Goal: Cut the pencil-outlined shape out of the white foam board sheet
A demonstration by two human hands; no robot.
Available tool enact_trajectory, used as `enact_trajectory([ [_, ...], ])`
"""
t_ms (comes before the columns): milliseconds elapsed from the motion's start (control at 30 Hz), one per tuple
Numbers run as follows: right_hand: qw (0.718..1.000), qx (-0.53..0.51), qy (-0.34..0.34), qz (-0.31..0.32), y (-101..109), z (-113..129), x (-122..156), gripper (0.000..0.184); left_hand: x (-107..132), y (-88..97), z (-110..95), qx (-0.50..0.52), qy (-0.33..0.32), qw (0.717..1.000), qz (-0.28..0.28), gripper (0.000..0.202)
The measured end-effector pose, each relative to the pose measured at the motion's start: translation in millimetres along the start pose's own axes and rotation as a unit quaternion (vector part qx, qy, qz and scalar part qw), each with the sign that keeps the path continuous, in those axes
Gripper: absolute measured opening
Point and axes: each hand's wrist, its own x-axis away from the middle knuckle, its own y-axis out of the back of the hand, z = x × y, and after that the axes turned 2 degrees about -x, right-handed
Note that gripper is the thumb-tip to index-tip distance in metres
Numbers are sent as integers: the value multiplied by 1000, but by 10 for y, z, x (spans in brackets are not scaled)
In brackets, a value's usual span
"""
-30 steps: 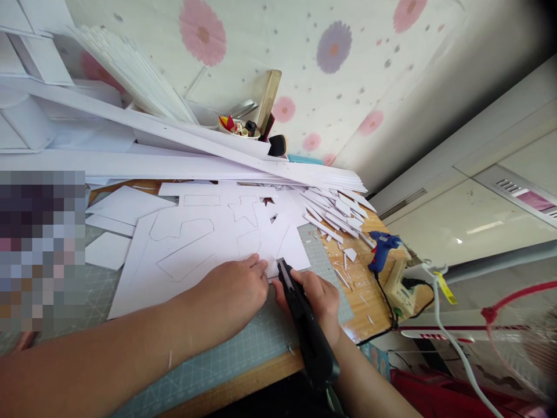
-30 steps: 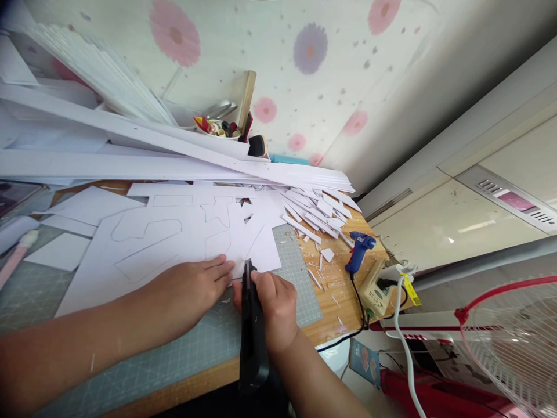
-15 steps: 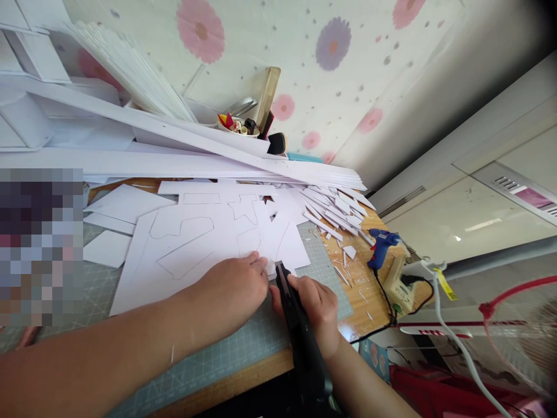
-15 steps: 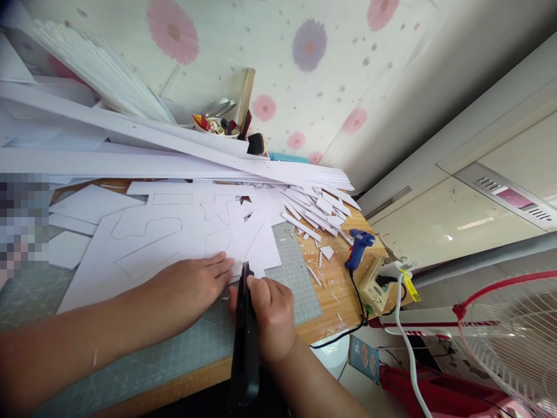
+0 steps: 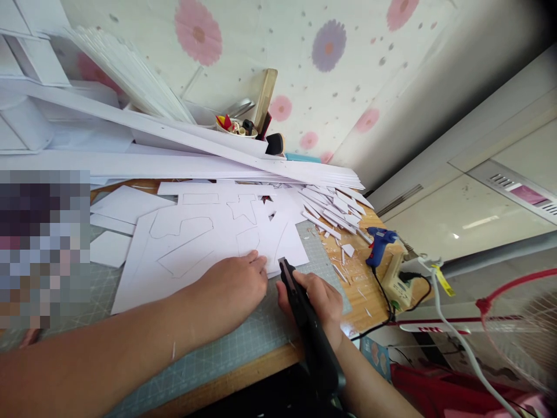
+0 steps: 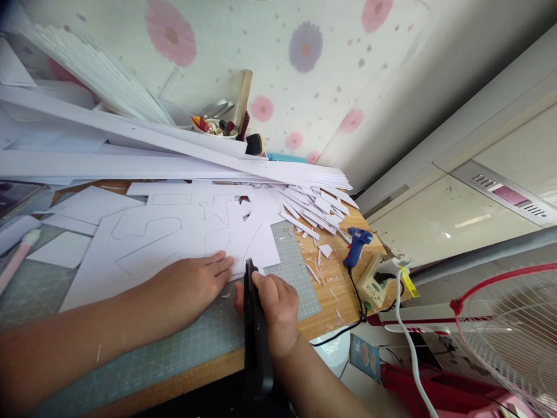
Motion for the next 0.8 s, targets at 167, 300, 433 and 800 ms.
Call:
enact_trajectory([
  [167, 1000, -11, 3, -1, -57, -22, 24, 14, 0, -33, 6, 9, -12, 1000, 0, 40],
  [300, 1000, -15, 0, 9, -74, -34, 47, 15, 0, -46, 12, 12, -9, 1000, 6, 41],
  [433, 1000, -17, 5, 14, -68, -44, 37, 17, -9, -46, 15, 5, -13, 1000, 10, 42],
  [800, 1000, -22, -2, 20, -80, -41, 46, 20, 4, -65, 16, 19, -15, 1000, -14, 41],
])
